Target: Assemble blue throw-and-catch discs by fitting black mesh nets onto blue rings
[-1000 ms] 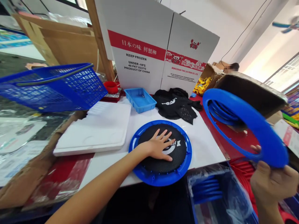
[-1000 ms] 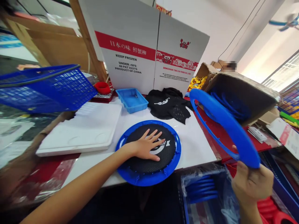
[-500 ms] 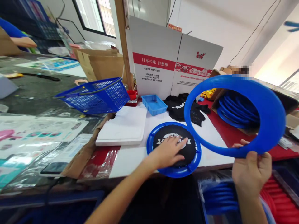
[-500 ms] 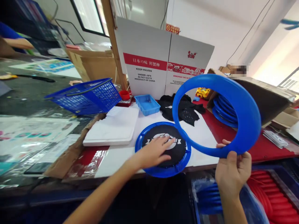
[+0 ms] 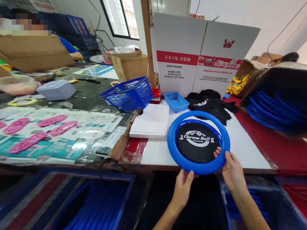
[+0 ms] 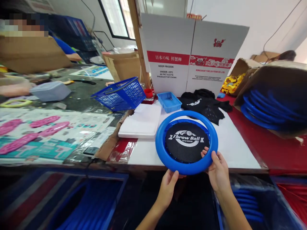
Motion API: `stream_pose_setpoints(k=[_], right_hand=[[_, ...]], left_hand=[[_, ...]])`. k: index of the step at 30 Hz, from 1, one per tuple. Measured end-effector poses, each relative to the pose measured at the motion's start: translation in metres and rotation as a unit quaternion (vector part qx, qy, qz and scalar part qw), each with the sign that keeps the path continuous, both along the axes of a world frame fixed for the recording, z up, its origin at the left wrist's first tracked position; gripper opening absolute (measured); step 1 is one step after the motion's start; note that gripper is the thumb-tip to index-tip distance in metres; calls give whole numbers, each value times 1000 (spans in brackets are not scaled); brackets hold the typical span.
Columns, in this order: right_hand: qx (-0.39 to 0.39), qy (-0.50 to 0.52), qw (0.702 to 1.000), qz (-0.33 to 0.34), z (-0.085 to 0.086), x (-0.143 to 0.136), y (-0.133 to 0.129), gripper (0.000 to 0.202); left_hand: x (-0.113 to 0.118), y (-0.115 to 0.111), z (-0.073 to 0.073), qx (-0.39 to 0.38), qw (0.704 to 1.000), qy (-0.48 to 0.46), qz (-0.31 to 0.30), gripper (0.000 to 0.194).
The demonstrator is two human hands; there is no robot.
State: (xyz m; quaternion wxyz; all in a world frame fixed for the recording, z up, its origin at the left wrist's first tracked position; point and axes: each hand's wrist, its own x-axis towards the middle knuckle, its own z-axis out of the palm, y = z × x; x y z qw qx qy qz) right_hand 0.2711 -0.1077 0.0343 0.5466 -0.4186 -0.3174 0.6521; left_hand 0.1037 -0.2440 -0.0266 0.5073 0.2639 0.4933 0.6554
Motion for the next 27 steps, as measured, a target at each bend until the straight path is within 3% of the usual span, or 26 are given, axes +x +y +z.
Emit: stream_pose_setpoints(k=[5, 8, 10, 11, 14, 15, 16, 17, 19, 22, 24, 27], right_hand=[[-13, -124, 988, 92, 5, 31, 1, 52], [3, -300, 942, 149, 11, 53, 2, 52], [89, -464, 866, 162, 22, 63, 1, 60], [157, -545, 811, 141, 30, 66, -1, 61], [362, -702, 613, -6, 60, 67, -10, 52], [406, -718, 563, -46, 71, 64, -13, 46], [442, -716, 535, -66, 82, 61, -15, 38], [476, -700, 530, -60, 93, 56, -16, 28], [529, -641, 556, 13, 115, 44, -13, 19], [530, -579, 579, 221, 142, 29, 4, 52], [512, -542, 582, 325, 157, 24, 19, 53], [507, -509, 600, 352, 173, 24, 35, 41]], left_hand=[[15, 4, 2, -7, 993, -106, 47, 61], [20, 9, 0, 22, 988, -140, 64, 69], [22, 15, 6, 38, 985, -152, 69, 72], [22, 18, 11, 47, 984, -159, 61, 72], [23, 31, 33, 88, 979, -185, 17, 75], [23, 35, 41, 102, 976, -192, 5, 77], [22, 40, 50, 115, 973, -198, -3, 78], [22, 45, 58, 125, 971, -202, -11, 79], [22, 53, 74, 142, 968, -204, -26, 76], [24, 63, 95, 166, 965, -199, -29, 65], [27, 65, 105, 178, 963, -199, -20, 58], [29, 62, 115, 184, 961, -208, -10, 53]])
